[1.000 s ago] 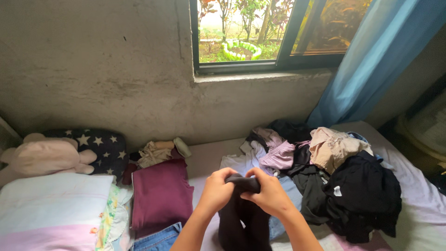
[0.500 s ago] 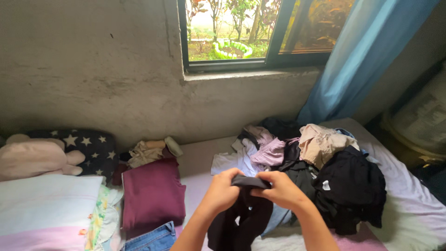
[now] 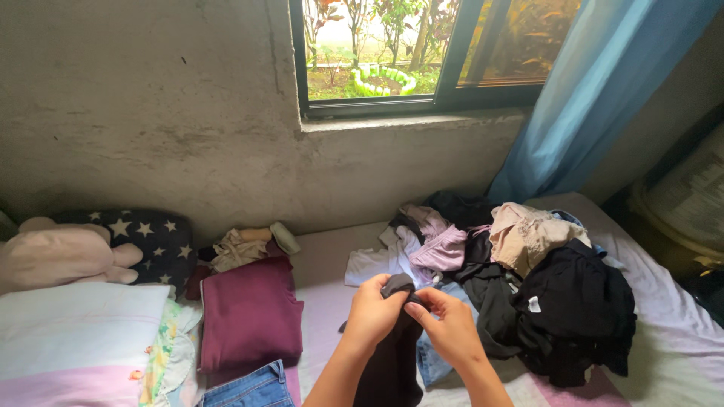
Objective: The person folds a pair of denim shorts and a black garment on a bed. The person smooths each item, folds it in half, then folds it again into a compact rectangle and places it on the bed.
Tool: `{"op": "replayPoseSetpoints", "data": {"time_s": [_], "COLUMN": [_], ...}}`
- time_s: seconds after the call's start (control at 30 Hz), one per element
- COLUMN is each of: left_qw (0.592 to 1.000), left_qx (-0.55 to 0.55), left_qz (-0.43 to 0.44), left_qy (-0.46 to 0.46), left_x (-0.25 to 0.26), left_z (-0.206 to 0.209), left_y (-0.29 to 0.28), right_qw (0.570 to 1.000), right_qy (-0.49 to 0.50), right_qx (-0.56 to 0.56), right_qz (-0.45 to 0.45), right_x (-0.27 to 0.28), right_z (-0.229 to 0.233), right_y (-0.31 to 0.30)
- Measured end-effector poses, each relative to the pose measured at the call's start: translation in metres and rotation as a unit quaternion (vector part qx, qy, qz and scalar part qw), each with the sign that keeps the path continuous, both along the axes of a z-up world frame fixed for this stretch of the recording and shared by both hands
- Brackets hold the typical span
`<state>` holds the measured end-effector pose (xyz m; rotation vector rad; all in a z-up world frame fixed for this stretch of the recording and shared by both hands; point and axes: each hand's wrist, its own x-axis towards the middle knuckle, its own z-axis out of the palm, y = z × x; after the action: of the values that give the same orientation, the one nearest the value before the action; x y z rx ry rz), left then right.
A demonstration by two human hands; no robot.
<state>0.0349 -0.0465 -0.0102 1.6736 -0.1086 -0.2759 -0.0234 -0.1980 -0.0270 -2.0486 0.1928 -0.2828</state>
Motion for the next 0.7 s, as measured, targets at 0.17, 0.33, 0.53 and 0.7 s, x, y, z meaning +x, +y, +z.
{"op": "replayPoseSetpoints", "data": {"time_s": [0.17, 0.33, 0.53, 0.7], "left_qw": [0.999, 0.990, 0.978, 0.976], "left_qx": [-0.021, -0.089, -0.130, -0.163], "left_qz": [0.048, 0.044, 0.070, -0.143], "left_qy": [0.010, 0.098, 0.148, -0.031], "left_x": [0.021, 0.048, 0.045, 0.005], "left_z": [-0.032, -0.064, -0.051, -0.017], "left_y": [0.019, 0.062, 0.070, 0.019], "right_qw": [0.999, 0.992, 0.984, 0.983], "right_qy": [-0.022, -0.037, -0.050, -0.067], "right_qx": [0.016, 0.114, 0.166, 0.172], "right_qz": [-0.023, -0.042, -0.028, 0.010], "right_x": [-0.001, 0.001, -0.003, 0.005], "right_z": [0.011, 0.026, 0.041, 0.044], "right_y": [-0.014, -0.036, -0.046, -0.018]}}
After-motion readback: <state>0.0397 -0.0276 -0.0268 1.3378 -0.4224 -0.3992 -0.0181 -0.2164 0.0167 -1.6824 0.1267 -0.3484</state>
